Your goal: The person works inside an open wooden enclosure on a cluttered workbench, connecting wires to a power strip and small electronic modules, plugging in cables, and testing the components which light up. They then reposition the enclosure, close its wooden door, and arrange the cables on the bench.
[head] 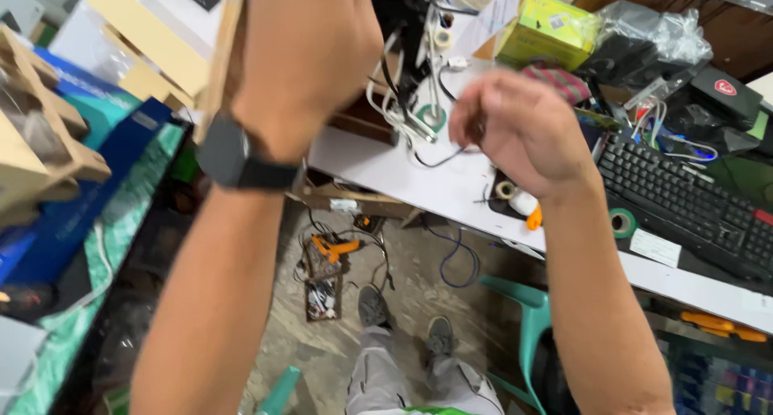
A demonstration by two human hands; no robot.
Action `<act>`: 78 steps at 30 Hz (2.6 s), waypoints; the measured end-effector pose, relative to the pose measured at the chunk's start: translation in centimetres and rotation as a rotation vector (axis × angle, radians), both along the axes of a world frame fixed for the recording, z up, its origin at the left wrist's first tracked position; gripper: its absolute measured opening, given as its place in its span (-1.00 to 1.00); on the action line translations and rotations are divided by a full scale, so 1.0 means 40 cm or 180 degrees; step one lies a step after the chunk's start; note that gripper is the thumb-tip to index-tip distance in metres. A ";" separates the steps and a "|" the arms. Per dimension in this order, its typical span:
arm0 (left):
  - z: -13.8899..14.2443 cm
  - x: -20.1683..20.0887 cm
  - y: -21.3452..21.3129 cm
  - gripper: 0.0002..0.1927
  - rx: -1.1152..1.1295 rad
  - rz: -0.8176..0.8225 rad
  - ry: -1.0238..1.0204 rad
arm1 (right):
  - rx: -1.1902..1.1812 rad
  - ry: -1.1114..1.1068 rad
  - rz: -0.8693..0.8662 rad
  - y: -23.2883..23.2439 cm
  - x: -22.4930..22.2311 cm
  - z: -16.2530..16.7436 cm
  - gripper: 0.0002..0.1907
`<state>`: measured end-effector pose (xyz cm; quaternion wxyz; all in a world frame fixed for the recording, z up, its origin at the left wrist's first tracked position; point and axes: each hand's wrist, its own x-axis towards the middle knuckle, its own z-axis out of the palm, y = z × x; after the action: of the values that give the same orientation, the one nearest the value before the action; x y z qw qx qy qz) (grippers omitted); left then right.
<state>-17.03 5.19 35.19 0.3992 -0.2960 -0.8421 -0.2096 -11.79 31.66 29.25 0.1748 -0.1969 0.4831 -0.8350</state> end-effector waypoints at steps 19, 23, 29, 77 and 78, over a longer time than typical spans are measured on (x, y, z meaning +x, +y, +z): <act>-0.468 0.591 0.072 -0.76 0.2290 0.0487 -0.2328 | 0.1445 -0.1675 -0.0403 0.215 0.271 -0.582 -0.88; -0.726 0.705 0.018 -0.77 0.2602 0.0907 -0.2845 | 0.1957 -0.1640 -0.0092 0.138 0.336 -0.809 -0.86; -1.301 0.904 0.007 -0.82 0.2512 0.1362 -0.3771 | 0.2319 -0.1743 0.0189 0.041 0.525 -1.268 -0.78; -0.885 0.566 0.193 -0.73 0.3446 0.0126 -0.3352 | 0.3111 0.1048 -0.0892 -0.040 0.405 -0.864 -0.80; -0.824 0.559 0.193 -0.72 0.3450 -0.0095 -0.3409 | 0.2860 0.1178 -0.1051 -0.036 0.401 -0.808 -0.81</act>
<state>5.34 12.90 2.23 0.0228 0.0722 -0.6959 -0.7142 4.25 30.22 -3.07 0.0196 -0.1679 0.8418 -0.5126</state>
